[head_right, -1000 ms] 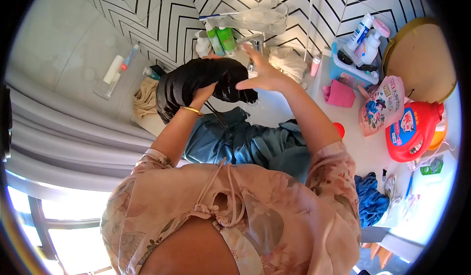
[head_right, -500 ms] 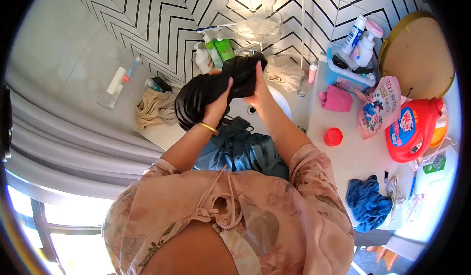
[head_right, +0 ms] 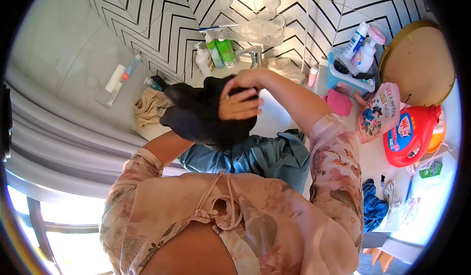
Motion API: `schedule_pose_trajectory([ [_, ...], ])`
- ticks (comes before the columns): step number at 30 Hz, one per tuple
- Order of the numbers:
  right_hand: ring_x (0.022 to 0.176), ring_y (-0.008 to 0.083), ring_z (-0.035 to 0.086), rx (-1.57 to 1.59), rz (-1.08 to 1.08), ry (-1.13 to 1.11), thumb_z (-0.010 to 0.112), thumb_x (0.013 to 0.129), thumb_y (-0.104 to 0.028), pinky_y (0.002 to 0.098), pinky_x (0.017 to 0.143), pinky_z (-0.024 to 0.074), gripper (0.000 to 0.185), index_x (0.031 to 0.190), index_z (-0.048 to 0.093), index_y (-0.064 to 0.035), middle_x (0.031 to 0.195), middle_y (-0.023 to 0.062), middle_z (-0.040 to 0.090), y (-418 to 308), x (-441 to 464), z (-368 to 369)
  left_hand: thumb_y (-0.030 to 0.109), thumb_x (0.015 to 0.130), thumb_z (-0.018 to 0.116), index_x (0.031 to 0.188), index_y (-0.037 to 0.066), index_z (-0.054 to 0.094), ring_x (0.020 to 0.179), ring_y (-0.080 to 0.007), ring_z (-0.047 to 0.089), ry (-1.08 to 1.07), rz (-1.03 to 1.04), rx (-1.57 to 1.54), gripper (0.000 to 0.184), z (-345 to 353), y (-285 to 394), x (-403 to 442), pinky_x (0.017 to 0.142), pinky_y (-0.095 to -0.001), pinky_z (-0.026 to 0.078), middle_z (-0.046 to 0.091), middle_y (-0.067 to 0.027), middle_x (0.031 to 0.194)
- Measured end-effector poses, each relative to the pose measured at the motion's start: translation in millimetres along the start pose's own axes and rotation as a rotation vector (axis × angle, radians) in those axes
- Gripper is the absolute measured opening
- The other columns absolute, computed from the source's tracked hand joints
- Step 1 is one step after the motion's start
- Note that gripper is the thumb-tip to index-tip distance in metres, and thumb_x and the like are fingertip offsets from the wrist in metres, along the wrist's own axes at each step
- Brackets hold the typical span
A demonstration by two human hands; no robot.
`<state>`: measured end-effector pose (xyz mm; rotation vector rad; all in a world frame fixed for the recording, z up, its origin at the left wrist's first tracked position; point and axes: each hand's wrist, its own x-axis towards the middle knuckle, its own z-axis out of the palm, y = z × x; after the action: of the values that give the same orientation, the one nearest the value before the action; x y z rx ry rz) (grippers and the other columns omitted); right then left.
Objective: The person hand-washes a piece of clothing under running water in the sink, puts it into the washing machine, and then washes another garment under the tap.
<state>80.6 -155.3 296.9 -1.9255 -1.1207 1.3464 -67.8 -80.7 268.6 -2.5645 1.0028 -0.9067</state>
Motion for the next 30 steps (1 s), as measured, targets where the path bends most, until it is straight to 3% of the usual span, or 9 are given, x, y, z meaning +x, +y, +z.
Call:
schedule_pose_trajectory([
  [2, 0.082, 0.0261, 0.055, -0.632, -0.010, -0.250, 0.062, 0.073, -0.023, 0.0389, 0.062, 0.0469, 0.036, 0.101, 0.058, -0.0026, 0.096, 0.0122, 0.058, 21.5, 48.0, -6.8, 0.015, 0.078, 0.047, 0.102, 0.016, 0.052, 0.120, -0.0219, 0.040, 0.015, 0.137, -0.239, 0.024, 6.7, 6.3, 5.2, 0.099, -0.0506, 0.022, 0.046, -0.0005, 0.127],
  [8, 0.082, 0.0239, 0.054, -0.619, 0.182, -0.375, 0.053, 0.077, -0.014, 0.0410, 0.067, 0.0472, 0.030, 0.107, 0.055, -0.0057, 0.094, 0.0123, 0.059, 49.9, 78.3, 5.0, 0.017, 0.077, 0.051, 0.097, 0.011, 0.053, 0.105, -0.0210, 0.049, -0.062, 0.107, -0.326, 0.021, 18.2, 21.4, 11.6, 0.097, -0.0427, 0.030, 0.054, -0.0033, 0.102],
  [14, 0.099, 0.0253, 0.055, 1.061, -0.307, -0.433, 0.056, 0.083, -0.025, 0.0376, 0.077, 0.0478, 0.062, 0.135, 0.024, -0.0141, 0.111, 0.0152, 0.053, 37.1, -10.3, -19.9, 0.017, 0.080, 0.051, 0.099, 0.005, 0.053, 0.102, -0.0183, 0.048, -0.102, -0.462, -1.598, 0.022, -37.2, -35.6, 33.2, 0.094, -0.0331, 0.033, 0.053, -0.0044, 0.101],
  [16, 0.094, 0.0253, 0.057, 1.075, -0.521, -0.357, 0.057, 0.083, -0.024, 0.0342, 0.071, 0.0487, 0.058, 0.132, 0.029, -0.0120, 0.109, 0.0139, 0.055, 60.0, -0.7, -18.0, 0.017, 0.083, 0.050, 0.100, 0.001, 0.052, 0.100, -0.0170, 0.047, -0.258, -1.045, -1.184, 0.023, -42.8, -29.8, 37.6, 0.091, -0.0288, 0.035, 0.052, -0.0051, 0.101],
  [18, 0.098, 0.0242, 0.056, 1.111, -0.670, -0.267, 0.061, 0.080, -0.030, 0.0305, 0.066, 0.0470, 0.057, 0.128, 0.037, -0.0103, 0.107, 0.0127, 0.056, 77.2, 11.9, -9.7, 0.013, 0.086, 0.049, 0.106, -0.003, 0.050, 0.100, -0.0166, 0.047, 0.437, -1.579, -0.774, 0.026, -7.6, -15.7, 24.7, 0.088, -0.0262, 0.038, 0.052, -0.0081, 0.103],
  [21, 0.106, 0.0219, 0.051, 1.464, -0.508, 0.016, 0.063, 0.076, -0.040, 0.0306, 0.067, 0.0441, 0.060, 0.125, 0.042, -0.0122, 0.107, 0.0093, 0.056, 100.5, 63.7, 21.8, 0.009, 0.087, 0.046, 0.109, 0.001, 0.051, 0.103, -0.0184, 0.049, 1.282, -1.524, -1.541, 0.024, -10.1, -37.0, 35.1, 0.090, -0.0293, 0.039, 0.054, -0.0065, 0.107],
  [22, 0.104, 0.0232, 0.052, 1.418, -0.591, 0.050, 0.054, 0.073, -0.058, 0.0367, 0.085, 0.0422, 0.066, 0.123, 0.045, -0.0159, 0.110, 0.0082, 0.055, 83.6, 62.1, 36.1, 0.009, 0.088, 0.043, 0.109, 0.002, 0.050, 0.101, -0.0186, 0.050, 1.307, -1.448, -1.539, 0.023, -1.2, -40.1, 31.6, 0.091, -0.0302, 0.039, 0.054, -0.0055, 0.107],
  [25, 0.107, 0.0238, 0.050, 1.625, -0.632, -0.009, 0.042, 0.074, -0.068, 0.0395, 0.092, 0.0374, 0.071, 0.121, 0.047, -0.0142, 0.115, 0.0092, 0.053, 42.1, 38.2, 53.9, 0.010, 0.089, 0.042, 0.110, 0.002, 0.050, 0.101, -0.0174, 0.050, 1.291, -1.319, -1.566, 0.023, 16.8, -31.7, 32.7, 0.091, -0.0289, 0.038, 0.054, -0.0053, 0.106],
  [30, 0.104, 0.0252, 0.052, 1.563, -0.682, -0.182, 0.039, 0.080, -0.062, 0.0462, 0.090, 0.0392, 0.066, 0.115, 0.050, -0.0068, 0.114, 0.0109, 0.054, 31.1, 8.2, 27.5, 0.006, 0.082, 0.050, 0.099, 0.003, 0.054, 0.090, -0.0160, 0.052, 0.454, -1.143, -0.396, 0.018, -4.2, -23.6, 27.8, 0.081, -0.0273, 0.040, 0.054, -0.0075, 0.096],
])
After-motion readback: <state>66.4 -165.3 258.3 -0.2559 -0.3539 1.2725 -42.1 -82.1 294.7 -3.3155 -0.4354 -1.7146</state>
